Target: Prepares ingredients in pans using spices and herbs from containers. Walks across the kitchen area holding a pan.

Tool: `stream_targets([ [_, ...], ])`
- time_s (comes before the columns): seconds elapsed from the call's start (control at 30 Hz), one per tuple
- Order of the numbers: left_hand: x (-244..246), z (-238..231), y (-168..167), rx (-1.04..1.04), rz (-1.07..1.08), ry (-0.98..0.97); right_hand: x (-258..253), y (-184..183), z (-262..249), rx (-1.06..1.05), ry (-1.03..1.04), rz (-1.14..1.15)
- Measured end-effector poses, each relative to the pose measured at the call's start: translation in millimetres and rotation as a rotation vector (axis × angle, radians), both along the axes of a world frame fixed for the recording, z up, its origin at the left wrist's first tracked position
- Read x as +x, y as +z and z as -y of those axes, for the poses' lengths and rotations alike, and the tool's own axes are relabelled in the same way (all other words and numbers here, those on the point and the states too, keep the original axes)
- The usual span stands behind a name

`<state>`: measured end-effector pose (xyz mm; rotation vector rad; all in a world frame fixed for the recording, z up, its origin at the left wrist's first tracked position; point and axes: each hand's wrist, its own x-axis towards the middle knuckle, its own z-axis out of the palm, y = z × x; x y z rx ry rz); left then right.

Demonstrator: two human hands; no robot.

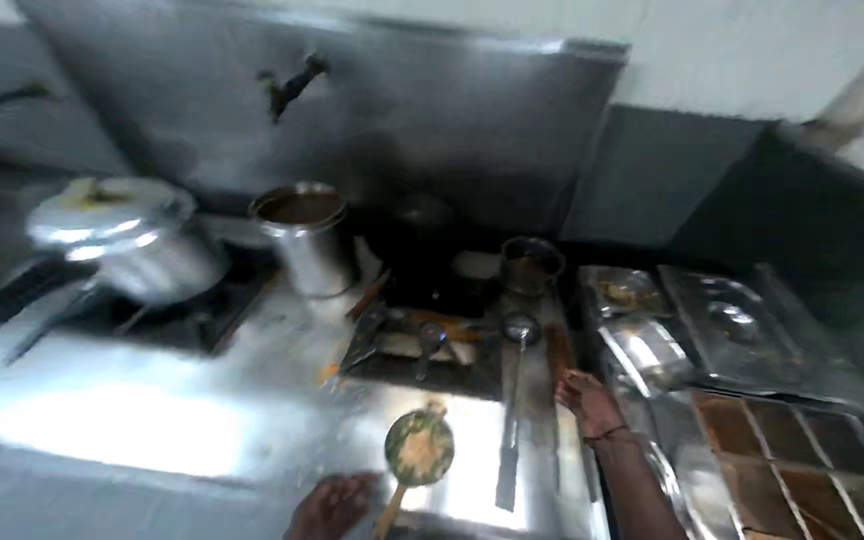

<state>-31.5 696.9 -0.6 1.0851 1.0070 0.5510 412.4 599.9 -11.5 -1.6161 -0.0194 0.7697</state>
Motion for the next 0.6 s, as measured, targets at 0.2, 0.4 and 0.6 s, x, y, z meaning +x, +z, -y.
stream_targets([
  [0.2,-5.5,0.5,-26.2,0.033,-0.199,-0.050,-131.3,4.5,-19.2,-0.079,0.589,0.340],
  [0.4,-6.6,-1.1,-77.6,-0.125,-0.308,-0.233,-188.3,5.4,-31.6,-0.278,0.949,0.502],
  [0.6,5.0,-11.0,-90.2,-0.354,-0.216,-0.386,-201.2,22.8,-24.2,-0.268,0.698,0.656],
])
